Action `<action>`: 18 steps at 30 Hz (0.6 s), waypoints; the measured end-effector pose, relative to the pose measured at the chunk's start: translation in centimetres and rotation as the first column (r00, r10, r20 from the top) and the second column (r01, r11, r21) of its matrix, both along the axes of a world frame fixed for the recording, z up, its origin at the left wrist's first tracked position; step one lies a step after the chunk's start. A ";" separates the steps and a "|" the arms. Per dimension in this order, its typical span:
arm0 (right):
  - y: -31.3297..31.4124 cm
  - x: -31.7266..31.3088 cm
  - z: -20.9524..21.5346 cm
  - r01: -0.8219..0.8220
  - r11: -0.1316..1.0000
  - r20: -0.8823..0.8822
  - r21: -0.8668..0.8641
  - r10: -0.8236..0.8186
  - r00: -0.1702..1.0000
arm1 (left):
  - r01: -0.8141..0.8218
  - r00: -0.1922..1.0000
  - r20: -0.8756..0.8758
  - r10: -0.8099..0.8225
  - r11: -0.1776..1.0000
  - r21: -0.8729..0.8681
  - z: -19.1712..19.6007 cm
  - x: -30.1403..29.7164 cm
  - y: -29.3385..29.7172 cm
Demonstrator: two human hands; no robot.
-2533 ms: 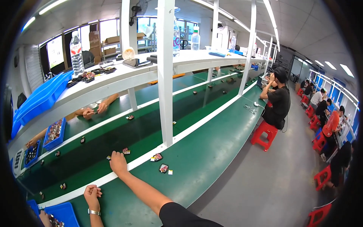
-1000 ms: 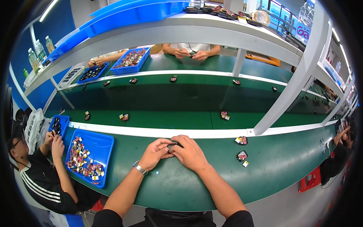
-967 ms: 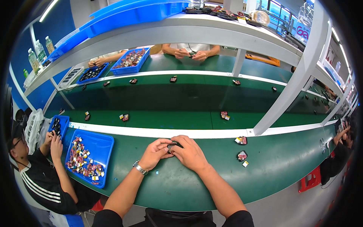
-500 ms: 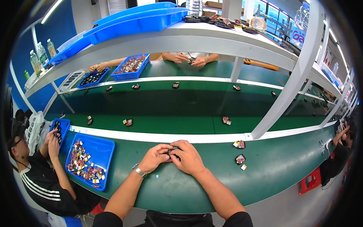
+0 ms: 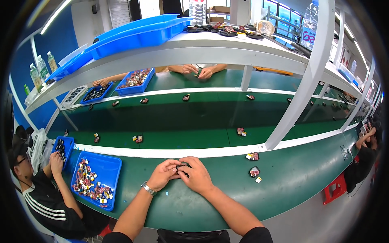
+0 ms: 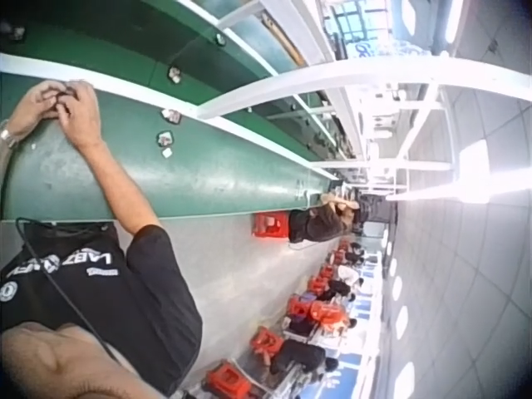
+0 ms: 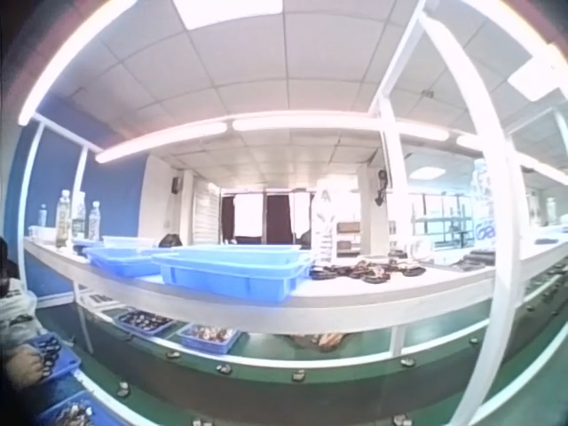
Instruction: Assembling small components on an industrial production line.
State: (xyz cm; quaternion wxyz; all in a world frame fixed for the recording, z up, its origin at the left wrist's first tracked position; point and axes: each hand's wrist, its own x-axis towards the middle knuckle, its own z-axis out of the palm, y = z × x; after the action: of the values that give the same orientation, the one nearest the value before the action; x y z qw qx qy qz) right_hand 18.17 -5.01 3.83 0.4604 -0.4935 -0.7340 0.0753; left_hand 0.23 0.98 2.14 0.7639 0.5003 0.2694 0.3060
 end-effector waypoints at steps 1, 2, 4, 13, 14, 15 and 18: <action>0.0 -0.1 -0.1 0.009 1.000 -0.010 -0.003 -0.009 1.000 | -0.007 1.000 -0.003 0.007 1.000 -0.008 0.0 0.0 0.0; 0.1 -0.1 -0.1 0.010 1.000 -0.010 0.001 -0.010 1.000 | -0.007 1.000 -0.003 0.007 1.000 -0.003 0.0 0.0 0.1; 0.0 -0.3 -0.2 0.020 1.000 -0.001 0.010 -0.020 1.000 | -0.013 1.000 0.021 0.014 0.999 -0.040 -0.2 -0.1 0.0; -0.3 -0.5 -0.8 0.048 0.999 -0.057 -0.019 -0.049 0.997 | -0.041 0.999 0.018 0.041 0.998 -0.038 -0.1 0.1 -0.2; -0.2 -0.5 -0.9 0.049 0.999 -0.057 -0.019 -0.050 0.997 | -0.039 0.999 0.017 0.040 0.999 -0.037 -0.3 0.2 -0.2; -0.2 -0.6 -1.0 0.030 0.999 -0.106 -0.046 -0.035 0.994 | -0.056 0.997 0.044 0.057 0.998 -0.027 -0.6 0.2 -0.2; 0.0 -1.4 -0.4 -0.009 0.997 -0.166 -0.073 -0.003 0.986 | -0.096 0.991 0.094 0.098 0.995 -0.019 -1.5 -0.2 0.2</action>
State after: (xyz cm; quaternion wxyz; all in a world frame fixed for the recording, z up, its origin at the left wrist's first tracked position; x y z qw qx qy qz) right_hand 16.79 -5.00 3.41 0.5015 -0.5010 -0.6905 0.1438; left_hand -0.02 1.17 0.69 0.7637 0.4660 0.2588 0.3643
